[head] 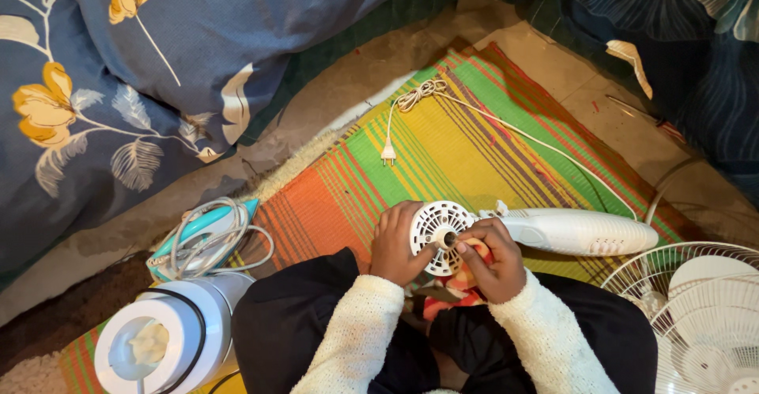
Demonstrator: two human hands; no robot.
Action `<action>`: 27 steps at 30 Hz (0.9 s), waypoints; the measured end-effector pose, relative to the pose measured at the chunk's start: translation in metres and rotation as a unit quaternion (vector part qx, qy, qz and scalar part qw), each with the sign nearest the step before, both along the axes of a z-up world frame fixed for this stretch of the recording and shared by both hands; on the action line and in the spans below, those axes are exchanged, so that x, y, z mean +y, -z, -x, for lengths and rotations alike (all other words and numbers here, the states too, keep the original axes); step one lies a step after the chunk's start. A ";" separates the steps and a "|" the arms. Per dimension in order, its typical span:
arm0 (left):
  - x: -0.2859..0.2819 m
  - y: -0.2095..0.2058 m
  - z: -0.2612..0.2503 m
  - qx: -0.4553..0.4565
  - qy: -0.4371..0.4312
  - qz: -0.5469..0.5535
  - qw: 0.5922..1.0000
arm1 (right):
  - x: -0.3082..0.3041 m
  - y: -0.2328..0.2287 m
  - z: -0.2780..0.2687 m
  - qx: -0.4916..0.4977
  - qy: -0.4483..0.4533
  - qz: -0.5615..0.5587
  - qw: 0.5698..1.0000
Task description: The person sits on a mat and assembles a white electric appliance, likely a fan or heater. They use a screwdriver to tighten screws on the motor housing, then attach a cylindrical white body to the motor assembly and secure it by hand.
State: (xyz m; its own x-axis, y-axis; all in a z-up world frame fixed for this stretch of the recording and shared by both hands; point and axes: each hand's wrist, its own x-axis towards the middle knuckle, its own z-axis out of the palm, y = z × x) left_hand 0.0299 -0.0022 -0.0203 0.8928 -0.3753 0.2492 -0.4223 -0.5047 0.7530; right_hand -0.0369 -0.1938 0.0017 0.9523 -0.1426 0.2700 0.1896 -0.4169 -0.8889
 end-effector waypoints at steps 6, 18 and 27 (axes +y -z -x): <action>-0.001 0.000 -0.001 -0.001 -0.001 0.009 1.000 | 0.003 0.012 -0.003 -0.031 -0.034 0.004 0.999; 0.000 0.001 0.000 -0.005 -0.003 0.009 1.000 | 0.007 0.031 -0.010 -0.036 -0.058 -0.015 0.998; -0.001 0.000 0.003 0.013 -0.007 0.001 1.000 | 0.010 0.046 -0.018 -0.048 -0.031 0.085 0.995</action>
